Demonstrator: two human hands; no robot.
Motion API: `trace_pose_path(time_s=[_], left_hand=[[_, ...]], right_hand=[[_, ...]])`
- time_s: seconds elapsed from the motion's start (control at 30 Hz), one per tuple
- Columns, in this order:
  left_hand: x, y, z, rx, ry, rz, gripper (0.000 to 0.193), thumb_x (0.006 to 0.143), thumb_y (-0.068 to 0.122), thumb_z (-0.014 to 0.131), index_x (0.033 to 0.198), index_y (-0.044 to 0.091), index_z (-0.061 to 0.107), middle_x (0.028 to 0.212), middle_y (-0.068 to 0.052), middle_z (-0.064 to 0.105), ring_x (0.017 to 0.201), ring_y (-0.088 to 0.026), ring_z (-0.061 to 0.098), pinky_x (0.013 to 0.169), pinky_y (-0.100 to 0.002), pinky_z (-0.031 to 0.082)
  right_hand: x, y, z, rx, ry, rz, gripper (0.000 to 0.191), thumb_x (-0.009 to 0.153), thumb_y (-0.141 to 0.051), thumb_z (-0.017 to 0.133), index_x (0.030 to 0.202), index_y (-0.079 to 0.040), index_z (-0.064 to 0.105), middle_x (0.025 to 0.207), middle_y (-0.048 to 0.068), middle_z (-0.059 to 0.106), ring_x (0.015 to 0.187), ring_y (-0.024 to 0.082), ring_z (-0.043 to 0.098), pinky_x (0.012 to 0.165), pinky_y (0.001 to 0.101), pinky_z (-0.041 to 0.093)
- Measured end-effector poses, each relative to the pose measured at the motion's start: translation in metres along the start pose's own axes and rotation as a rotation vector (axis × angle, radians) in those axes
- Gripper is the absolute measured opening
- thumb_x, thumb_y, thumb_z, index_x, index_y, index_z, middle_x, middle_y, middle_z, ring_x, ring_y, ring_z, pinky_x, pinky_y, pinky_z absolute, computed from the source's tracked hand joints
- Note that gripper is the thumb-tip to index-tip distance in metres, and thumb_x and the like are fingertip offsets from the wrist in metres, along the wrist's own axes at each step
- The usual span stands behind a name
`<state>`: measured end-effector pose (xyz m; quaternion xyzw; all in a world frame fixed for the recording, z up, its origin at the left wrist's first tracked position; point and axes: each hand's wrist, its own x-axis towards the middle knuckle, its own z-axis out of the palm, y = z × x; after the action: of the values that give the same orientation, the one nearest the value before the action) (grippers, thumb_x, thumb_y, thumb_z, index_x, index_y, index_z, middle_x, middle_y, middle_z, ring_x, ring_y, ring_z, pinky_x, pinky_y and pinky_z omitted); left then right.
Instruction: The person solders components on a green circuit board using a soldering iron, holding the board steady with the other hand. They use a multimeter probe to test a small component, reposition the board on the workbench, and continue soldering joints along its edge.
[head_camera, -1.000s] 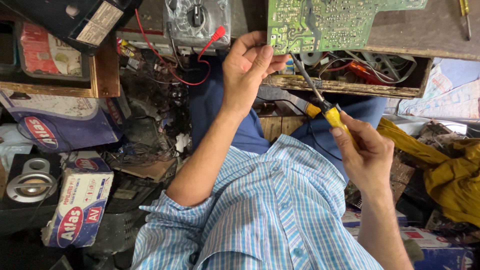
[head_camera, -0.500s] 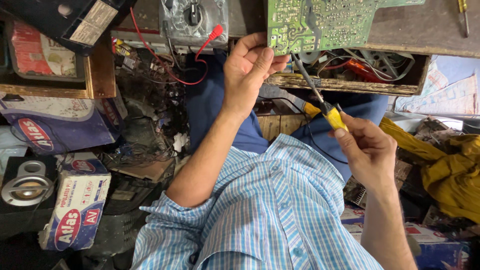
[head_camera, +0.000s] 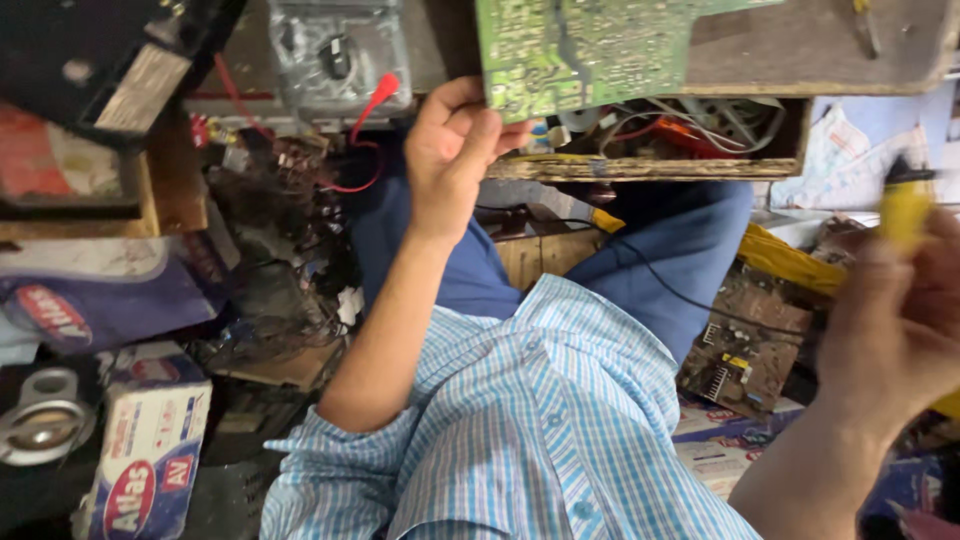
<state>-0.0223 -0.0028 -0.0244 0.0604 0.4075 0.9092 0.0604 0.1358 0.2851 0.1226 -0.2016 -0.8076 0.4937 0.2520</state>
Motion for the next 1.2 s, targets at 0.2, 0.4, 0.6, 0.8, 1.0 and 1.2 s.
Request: trace_pose_path(time_s=[0.2, 0.4, 0.6, 0.8, 1.0, 1.2], left_hand=[[-0.005, 0.001, 0.002, -0.018, 0.005, -0.038, 0.031, 0.110, 0.011, 0.061, 0.135, -0.003, 0.048, 0.123, -0.018, 0.070, 0.111, -0.026, 0.073, 0.101, -0.038, 0.061], [-0.002, -0.002, 0.003, -0.119, -0.025, -0.039, 0.031, 0.112, 0.010, 0.061, 0.137, -0.002, 0.049, 0.128, -0.015, 0.067, 0.120, -0.025, 0.068, 0.111, -0.043, 0.058], [-0.003, -0.003, 0.005, -0.180, -0.023, -0.073, 0.032, 0.110, 0.010, 0.062, 0.138, 0.000, 0.049, 0.128, -0.015, 0.067, 0.119, -0.026, 0.068, 0.110, -0.044, 0.057], [-0.003, -0.006, 0.005, -0.206, -0.014, -0.064, 0.032, 0.109, 0.011, 0.064, 0.136, 0.001, 0.051, 0.126, -0.014, 0.069, 0.119, -0.027, 0.069, 0.111, -0.044, 0.056], [-0.008, -0.010, 0.013, -0.187, 0.005, -0.053, 0.030, 0.107, 0.007, 0.066, 0.133, 0.001, 0.053, 0.124, -0.015, 0.070, 0.119, -0.027, 0.069, 0.111, -0.044, 0.056], [-0.007, -0.007, 0.019, -0.147, 0.030, -0.029, 0.029, 0.108, 0.007, 0.065, 0.132, 0.000, 0.052, 0.125, -0.015, 0.070, 0.120, -0.024, 0.068, 0.111, -0.044, 0.056]], right_hand=[[0.020, 0.037, -0.001, -0.561, -0.103, -0.187, 0.013, 0.114, -0.006, 0.067, 0.118, 0.005, 0.072, 0.085, 0.005, 0.064, 0.070, 0.009, 0.052, 0.061, 0.0231, 0.042], [0.045, 0.026, 0.030, 0.120, -0.136, 0.173, 0.015, 0.112, -0.019, 0.060, 0.118, -0.006, 0.066, 0.075, -0.005, 0.055, 0.057, 0.002, 0.044, 0.050, 0.0191, 0.032], [0.079, 0.025, 0.091, 0.402, -0.309, 0.327, 0.025, 0.120, -0.032, 0.048, 0.130, -0.009, 0.047, 0.122, 0.005, 0.073, 0.059, 0.006, 0.050, 0.047, 0.0219, 0.038], [0.060, 0.023, 0.139, 0.450, -0.420, 0.198, 0.028, 0.120, -0.033, 0.045, 0.134, -0.008, 0.043, 0.123, 0.005, 0.058, 0.060, 0.008, 0.054, 0.048, 0.0232, 0.044], [0.080, 0.021, 0.144, 0.388, -0.439, 0.196, 0.029, 0.120, -0.032, 0.045, 0.135, -0.008, 0.044, 0.132, 0.010, 0.059, 0.057, 0.007, 0.052, 0.046, 0.0220, 0.042], [0.119, 0.020, 0.106, 0.222, -0.307, 0.158, 0.022, 0.116, -0.027, 0.042, 0.128, -0.009, 0.045, 0.134, 0.017, 0.070, 0.050, 0.005, 0.051, 0.040, 0.0227, 0.042]])
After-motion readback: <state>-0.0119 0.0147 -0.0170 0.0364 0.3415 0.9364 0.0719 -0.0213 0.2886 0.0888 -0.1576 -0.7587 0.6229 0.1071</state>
